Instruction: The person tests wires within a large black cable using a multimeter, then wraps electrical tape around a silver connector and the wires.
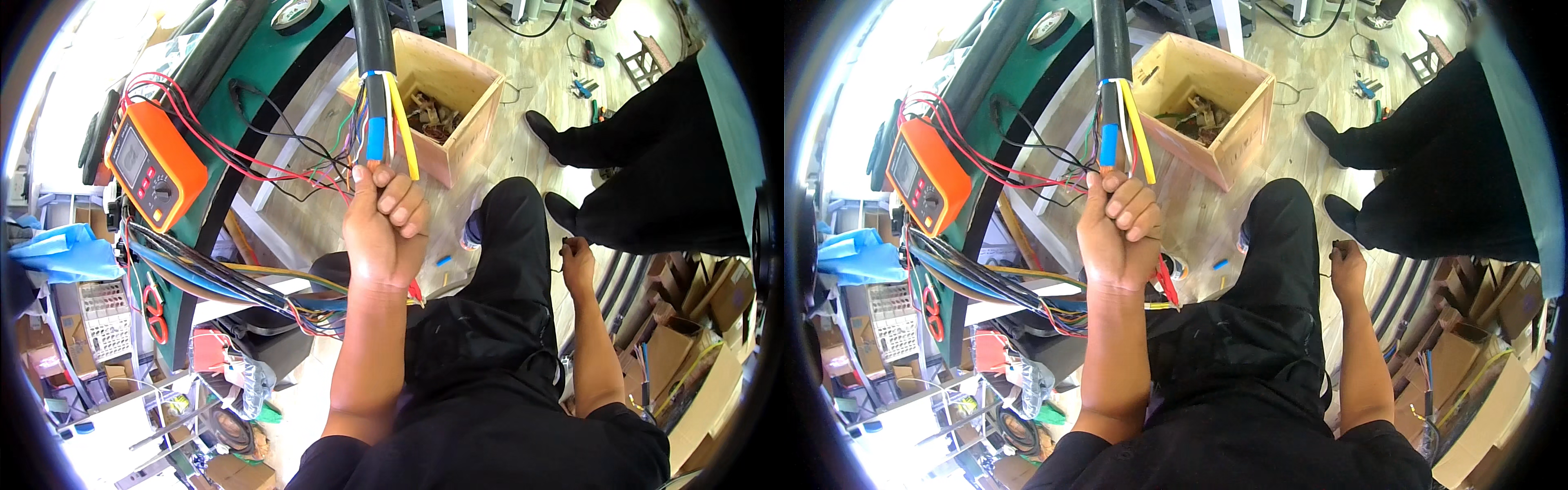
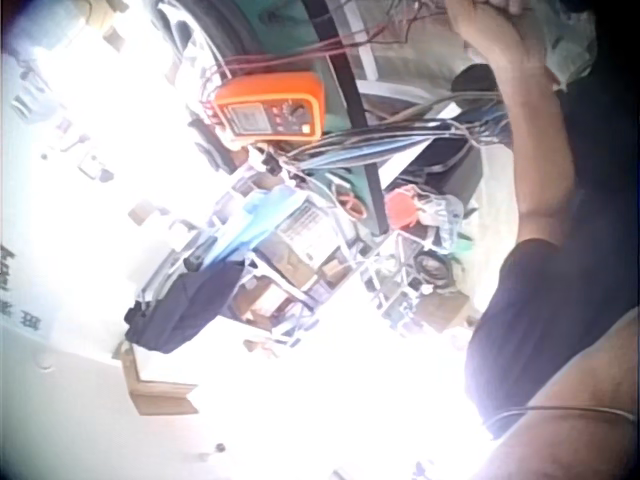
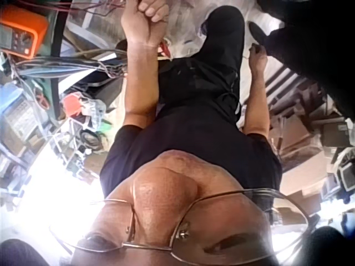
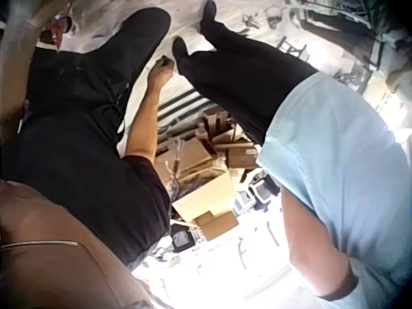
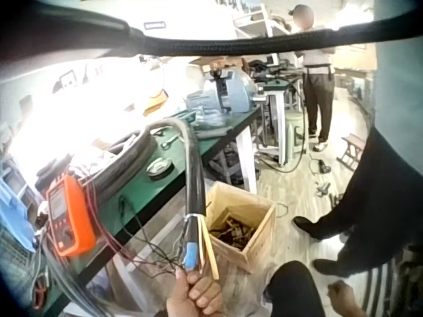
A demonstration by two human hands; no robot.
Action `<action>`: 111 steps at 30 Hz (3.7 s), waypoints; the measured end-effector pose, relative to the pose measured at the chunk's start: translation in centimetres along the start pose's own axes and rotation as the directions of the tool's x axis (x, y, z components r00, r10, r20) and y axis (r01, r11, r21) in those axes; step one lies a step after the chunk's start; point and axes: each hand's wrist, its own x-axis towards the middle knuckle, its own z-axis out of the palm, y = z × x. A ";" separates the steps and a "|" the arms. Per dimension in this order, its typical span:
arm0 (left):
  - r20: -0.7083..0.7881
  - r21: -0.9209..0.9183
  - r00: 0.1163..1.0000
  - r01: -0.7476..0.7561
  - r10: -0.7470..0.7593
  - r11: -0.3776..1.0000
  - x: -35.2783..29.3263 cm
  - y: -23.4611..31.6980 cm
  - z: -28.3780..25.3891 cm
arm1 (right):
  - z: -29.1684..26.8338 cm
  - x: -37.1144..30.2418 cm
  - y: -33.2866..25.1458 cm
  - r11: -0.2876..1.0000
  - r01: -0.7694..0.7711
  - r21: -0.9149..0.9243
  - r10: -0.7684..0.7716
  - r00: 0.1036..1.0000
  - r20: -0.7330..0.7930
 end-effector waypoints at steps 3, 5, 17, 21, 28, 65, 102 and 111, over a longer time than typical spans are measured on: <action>-0.084 0.191 0.983 -0.146 0.164 0.971 -0.9 -1.3 0.2 | -0.1 -0.3 -2.0 0.997 -0.083 0.001 0.083 0.996 0.042; -0.130 0.348 0.982 -0.086 0.138 0.934 -3.8 -3.2 -1.7 | -0.4 -0.4 -1.3 0.997 -0.074 -0.006 0.075 0.997 0.021; 0.659 0.723 0.747 -0.599 0.083 -0.345 -5.6 -7.8 -3.8 | -4.2 -4.7 -15.5 0.826 -0.001 0.564 -0.209 0.928 0.309; 0.335 0.921 0.909 -0.372 -0.249 -0.119 -6.6 -8.2 -4.3 | -7.4 -6.8 -20.2 0.733 -0.234 0.639 -0.334 0.694 0.637; 0.180 0.967 0.963 -0.211 -0.199 -0.145 -8.0 -6.3 -3.9 | -7.3 -8.0 -20.0 0.901 0.217 0.375 -0.381 0.810 0.447; -0.235 0.950 0.913 0.288 -0.333 0.118 -11.1 3.2 -0.6 | 4.6 1.5 12.2 0.838 -0.126 -0.531 0.482 0.627 0.612; 0.454 0.883 0.659 -0.421 0.599 -0.207 -5.7 -2.6 6.4 | -5.5 3.0 -33.3 0.320 0.575 0.753 -0.943 0.119 0.310; 0.433 0.892 0.723 -0.258 0.539 -0.370 -7.6 -3.4 5.9 | -6.4 1.9 -32.0 0.237 0.739 0.630 -0.955 0.057 0.292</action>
